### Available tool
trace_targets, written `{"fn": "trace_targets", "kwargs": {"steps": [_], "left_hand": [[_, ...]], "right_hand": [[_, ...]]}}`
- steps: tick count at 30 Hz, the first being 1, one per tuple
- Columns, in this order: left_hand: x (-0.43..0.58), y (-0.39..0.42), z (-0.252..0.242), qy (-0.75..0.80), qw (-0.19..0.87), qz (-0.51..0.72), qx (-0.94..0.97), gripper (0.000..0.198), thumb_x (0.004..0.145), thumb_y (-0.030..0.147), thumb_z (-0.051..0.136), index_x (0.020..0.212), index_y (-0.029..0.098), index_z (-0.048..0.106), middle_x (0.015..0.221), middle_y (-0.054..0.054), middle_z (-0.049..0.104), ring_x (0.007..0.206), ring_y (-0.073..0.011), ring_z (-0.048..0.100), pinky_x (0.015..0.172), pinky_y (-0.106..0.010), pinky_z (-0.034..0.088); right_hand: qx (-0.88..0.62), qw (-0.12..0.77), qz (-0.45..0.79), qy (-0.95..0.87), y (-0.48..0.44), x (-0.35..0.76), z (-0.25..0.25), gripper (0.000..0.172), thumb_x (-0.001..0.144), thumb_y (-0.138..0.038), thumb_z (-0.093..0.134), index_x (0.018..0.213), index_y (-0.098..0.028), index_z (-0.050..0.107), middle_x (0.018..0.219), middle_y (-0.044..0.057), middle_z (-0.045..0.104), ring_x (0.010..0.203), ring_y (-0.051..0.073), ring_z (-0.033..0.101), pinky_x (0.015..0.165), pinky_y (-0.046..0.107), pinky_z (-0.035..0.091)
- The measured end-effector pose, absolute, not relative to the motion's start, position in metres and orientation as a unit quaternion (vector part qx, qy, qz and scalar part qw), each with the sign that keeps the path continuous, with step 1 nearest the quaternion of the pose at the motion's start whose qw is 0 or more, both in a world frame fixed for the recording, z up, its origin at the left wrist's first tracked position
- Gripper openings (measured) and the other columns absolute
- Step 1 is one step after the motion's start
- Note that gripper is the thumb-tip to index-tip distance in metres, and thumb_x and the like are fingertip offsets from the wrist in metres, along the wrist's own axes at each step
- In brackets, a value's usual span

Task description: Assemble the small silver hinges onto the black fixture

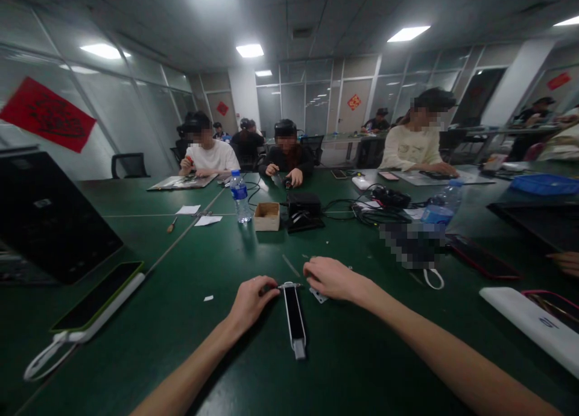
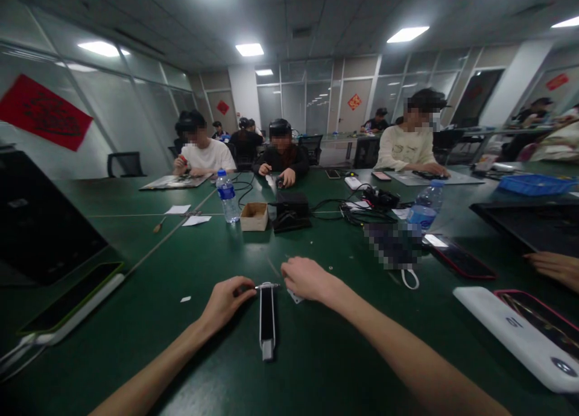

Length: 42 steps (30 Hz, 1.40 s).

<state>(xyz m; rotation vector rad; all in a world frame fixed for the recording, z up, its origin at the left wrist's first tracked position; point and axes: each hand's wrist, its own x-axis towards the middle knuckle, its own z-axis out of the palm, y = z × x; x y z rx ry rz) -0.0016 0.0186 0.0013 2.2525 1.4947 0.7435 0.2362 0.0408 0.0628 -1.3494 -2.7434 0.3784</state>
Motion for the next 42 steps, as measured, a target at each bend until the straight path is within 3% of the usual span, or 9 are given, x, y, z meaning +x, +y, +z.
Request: {"fn": "trace_targets", "kwargs": {"steps": [6,23,30,42], "left_hand": [[-0.001,0.019,0.001,0.518,0.177,0.27,0.792,0.014,0.083,0.029,0.06,0.088,0.02,0.069,0.083,0.0,0.069,0.072,-0.0154,0.061,0.068,-0.024,0.045],[0.003,0.019,-0.003,0.498,0.168,0.266,0.808,0.016,0.081,0.029,0.062,0.095,0.02,0.065,0.085,0.0,0.067,0.067,-0.0141,0.057,0.065,-0.025,0.045],[0.005,0.016,0.005,0.496,0.175,0.26,0.81,0.019,0.081,0.019,0.054,0.097,0.019,0.063,0.088,-0.001,0.067,0.064,-0.0129,0.056,0.065,-0.025,0.046],[0.004,0.016,0.003,0.503,0.187,0.253,0.805,0.019,0.084,0.028,0.053,0.096,0.02,0.065,0.087,-0.001,0.067,0.068,-0.0145,0.057,0.067,-0.025,0.045]], "right_hand": [[-0.42,0.031,0.144,-0.895,0.045,0.232,0.039,0.022,0.09,-0.028,0.045,0.098,-0.016,0.062,0.098,0.008,0.059,0.089,0.02,0.056,0.074,0.031,0.045],[-0.395,0.049,0.153,-0.905,0.046,0.229,0.035,0.023,0.09,-0.03,0.046,0.094,-0.015,0.063,0.094,0.008,0.059,0.085,0.018,0.054,0.071,0.029,0.043],[-0.398,0.049,0.162,-0.902,0.044,0.23,0.038,0.023,0.09,-0.03,0.046,0.095,-0.015,0.063,0.095,0.007,0.058,0.085,0.018,0.055,0.071,0.028,0.044],[-0.397,0.056,0.178,-0.898,0.041,0.229,0.045,0.022,0.09,-0.029,0.046,0.098,-0.016,0.062,0.1,0.007,0.058,0.09,0.019,0.054,0.075,0.031,0.046]]}}
